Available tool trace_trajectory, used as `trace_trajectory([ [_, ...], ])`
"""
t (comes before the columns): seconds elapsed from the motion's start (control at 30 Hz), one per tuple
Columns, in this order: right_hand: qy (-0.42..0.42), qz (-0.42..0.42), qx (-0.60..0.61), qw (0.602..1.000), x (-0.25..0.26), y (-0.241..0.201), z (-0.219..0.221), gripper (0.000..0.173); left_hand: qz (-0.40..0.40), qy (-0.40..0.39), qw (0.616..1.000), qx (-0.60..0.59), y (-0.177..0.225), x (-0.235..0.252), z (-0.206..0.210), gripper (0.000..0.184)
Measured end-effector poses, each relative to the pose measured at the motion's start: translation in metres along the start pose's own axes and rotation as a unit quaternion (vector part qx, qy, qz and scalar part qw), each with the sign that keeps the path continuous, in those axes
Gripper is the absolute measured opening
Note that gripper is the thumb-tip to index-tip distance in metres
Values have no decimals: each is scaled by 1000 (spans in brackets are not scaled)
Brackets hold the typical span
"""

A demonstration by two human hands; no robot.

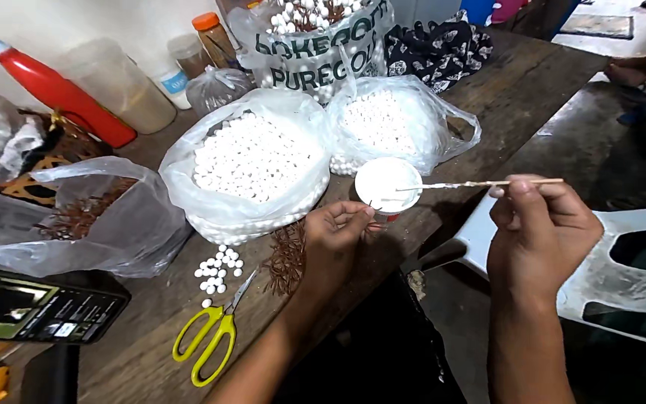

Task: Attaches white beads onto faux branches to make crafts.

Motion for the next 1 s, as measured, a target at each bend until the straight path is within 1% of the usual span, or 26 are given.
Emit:
trace_trajectory([
  [0.1,-4,6,30,1000,-3,-8,0,22,-5,11,1000,-2,1,1,3,9],
  [0.2,-11,6,37,999,-7,-11,1,23,-6,15,1000,-8,0,-1,4,9],
  [0.63,-20,22,34,999,-16,-7,5,21,-13,11,1000,-16,3,-6,5,9],
  [0.83,0,15,41,999,-14,-10,7,23,-8,6,1000,-9,1,-7,3,9],
  [1.0,-11,11,46,999,-16,-12,9,22,-31,-2,999,-13,-1,-6,4,9],
])
Point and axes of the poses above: each hand's wrist, its own x-axis towards the middle knuckle, its own z-axis out of the palm, y = z × x, the point moved 3 cm from there along x, towards the middle knuckle, and after that the axes turned 3 degrees about -x, right-handed, at the moved point
